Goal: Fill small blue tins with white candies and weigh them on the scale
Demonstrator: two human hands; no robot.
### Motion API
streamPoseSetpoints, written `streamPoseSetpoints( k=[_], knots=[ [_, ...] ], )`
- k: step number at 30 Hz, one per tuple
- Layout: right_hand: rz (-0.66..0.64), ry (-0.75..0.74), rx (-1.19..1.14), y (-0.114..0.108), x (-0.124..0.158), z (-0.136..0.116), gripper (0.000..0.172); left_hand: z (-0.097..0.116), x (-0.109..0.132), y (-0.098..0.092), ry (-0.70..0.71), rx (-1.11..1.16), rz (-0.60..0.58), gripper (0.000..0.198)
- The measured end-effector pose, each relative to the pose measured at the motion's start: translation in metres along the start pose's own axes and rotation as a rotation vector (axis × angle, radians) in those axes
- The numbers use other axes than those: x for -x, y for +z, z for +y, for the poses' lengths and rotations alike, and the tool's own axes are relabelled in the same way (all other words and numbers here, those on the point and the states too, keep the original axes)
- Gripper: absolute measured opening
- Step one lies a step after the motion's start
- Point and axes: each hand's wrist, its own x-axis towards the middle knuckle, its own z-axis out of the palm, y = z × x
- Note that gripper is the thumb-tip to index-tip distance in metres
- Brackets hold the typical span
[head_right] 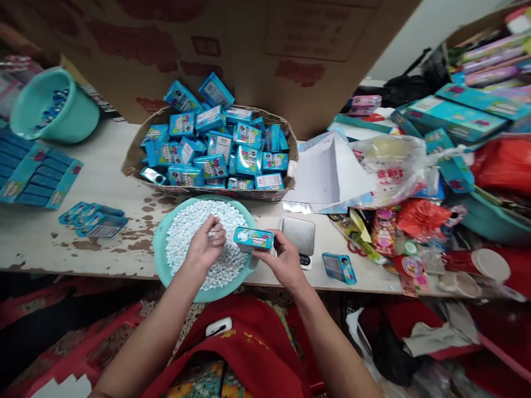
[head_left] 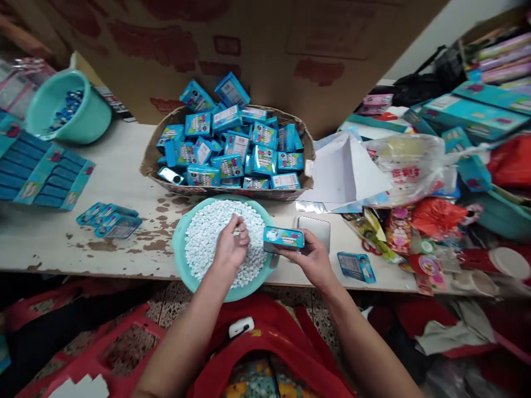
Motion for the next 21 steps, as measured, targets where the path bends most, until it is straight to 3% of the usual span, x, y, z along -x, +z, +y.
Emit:
streamPoseSetpoints(
  k=[2,5,7,11,14,18,21],
  knots=[
    [0.188,0.033,-0.1,-0.021,0.003,0.02,0.044,0.005,-0.002,-0.005,0.259,-0.429,-0.02,0.023],
    [0.446,0.059,-0.098,-0.058,0.003,0.059,0.044,0.009,-0.01,-0.013,0.732,-1.092,0.051,0.02],
    [0.512,0.11,-0.101,-0.078,-0.002,0.085,0.043,0.008,-0.016,-0.015,0.865,-1.285,0.067,0.027],
    [0.536,0.158,-0.132,-0.098,-0.014,0.127,0.047,0.0,-0.019,-0.01,0.873,-1.283,0.042,0.028],
    [0.517,0.175,-0.152,-0.101,-0.015,0.139,0.049,-0.007,-0.017,-0.003,0.814,-1.277,0.027,0.028],
    [0.521,0.118,-0.039,-0.11,0.007,0.123,0.062,-0.013,-0.016,0.005,0.773,-1.287,0.029,0.03],
    [0.661,-0.002,0.268,-0.127,0.039,0.102,0.055,-0.017,-0.017,0.013,0.781,-1.264,0.016,0.029]
  ],
)
